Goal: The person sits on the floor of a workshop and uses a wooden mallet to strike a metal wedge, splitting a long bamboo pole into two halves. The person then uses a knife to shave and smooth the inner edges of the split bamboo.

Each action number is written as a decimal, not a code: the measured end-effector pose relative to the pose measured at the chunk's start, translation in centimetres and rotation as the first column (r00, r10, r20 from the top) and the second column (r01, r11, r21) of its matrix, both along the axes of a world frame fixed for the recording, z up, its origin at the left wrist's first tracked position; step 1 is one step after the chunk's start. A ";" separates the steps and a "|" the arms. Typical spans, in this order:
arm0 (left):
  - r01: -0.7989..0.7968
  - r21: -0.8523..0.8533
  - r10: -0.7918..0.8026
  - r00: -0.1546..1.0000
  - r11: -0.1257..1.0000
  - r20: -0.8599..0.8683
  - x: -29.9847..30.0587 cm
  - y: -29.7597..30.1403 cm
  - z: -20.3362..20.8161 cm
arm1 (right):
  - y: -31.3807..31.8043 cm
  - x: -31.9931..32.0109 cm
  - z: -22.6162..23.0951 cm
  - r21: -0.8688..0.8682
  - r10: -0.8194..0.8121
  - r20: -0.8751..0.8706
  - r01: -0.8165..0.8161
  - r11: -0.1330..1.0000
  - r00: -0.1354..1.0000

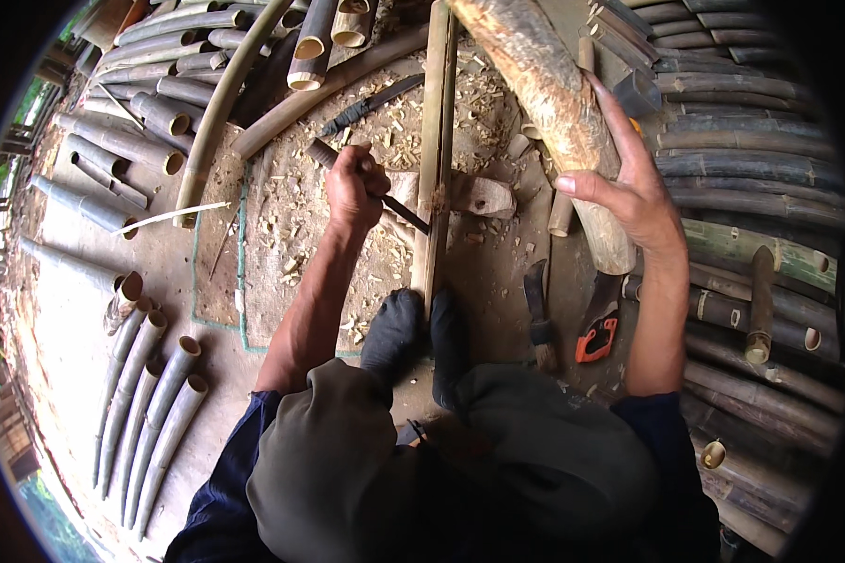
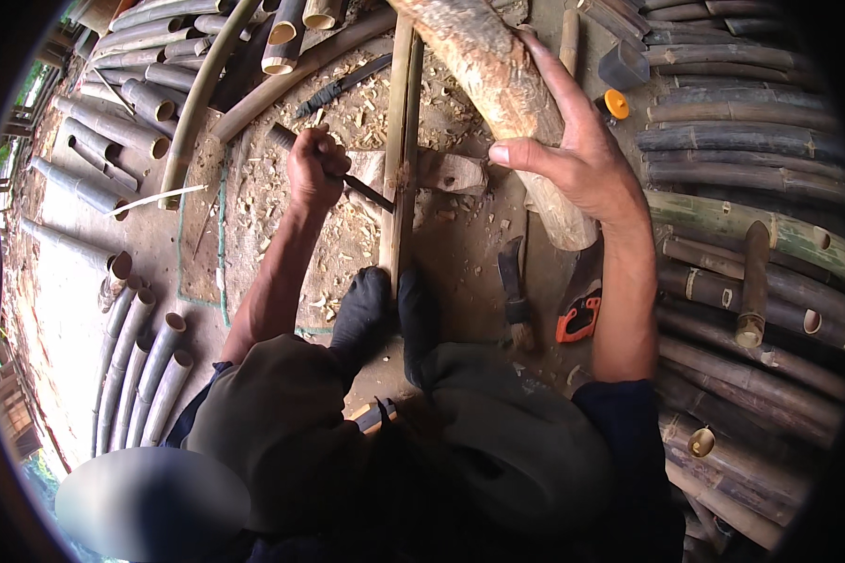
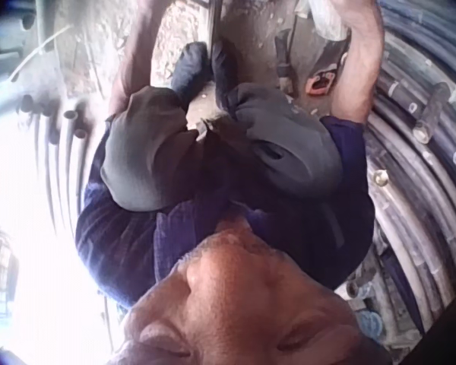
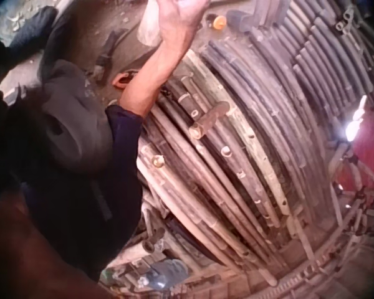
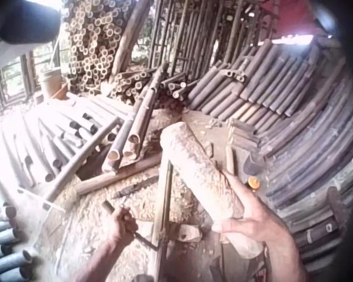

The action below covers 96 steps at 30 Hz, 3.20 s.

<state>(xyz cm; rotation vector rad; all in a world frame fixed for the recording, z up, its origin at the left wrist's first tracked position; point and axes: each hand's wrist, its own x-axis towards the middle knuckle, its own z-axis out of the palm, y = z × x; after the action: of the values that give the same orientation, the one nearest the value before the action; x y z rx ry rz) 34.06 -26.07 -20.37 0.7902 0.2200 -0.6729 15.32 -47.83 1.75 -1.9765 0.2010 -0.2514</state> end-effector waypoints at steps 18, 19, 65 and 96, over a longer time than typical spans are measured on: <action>0.082 -0.131 -0.085 0.996 0.988 -0.018 1.5 0.1 -2.0 | 12.5 -15.5 -21.1 -0.613 -0.621 -0.342 0.333 0.717 0.705; 0.087 -0.085 -0.083 0.996 0.993 0.041 0.6 0.1 -0.3 | 13.1 -14.1 -19.9 -0.653 -0.611 -0.309 0.304 0.693 0.729; 0.115 0.700 -0.369 -0.783 0.705 0.501 -5.9 1.4 -1.4 | 13.9 -6.2 -23.4 -0.164 -0.113 -0.439 0.044 0.985 0.891; 0.024 0.472 -0.429 -0.378 0.881 0.820 -5.1 -0.2 0.6 | 4.1 -4.3 -9.1 0.488 0.055 -0.424 0.177 0.855 0.904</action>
<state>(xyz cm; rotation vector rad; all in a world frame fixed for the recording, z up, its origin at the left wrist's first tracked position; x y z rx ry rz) 28.92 -26.30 -19.78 1.4740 -1.6757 -0.0956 11.03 -43.71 -7.39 -1.4568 0.5585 0.1911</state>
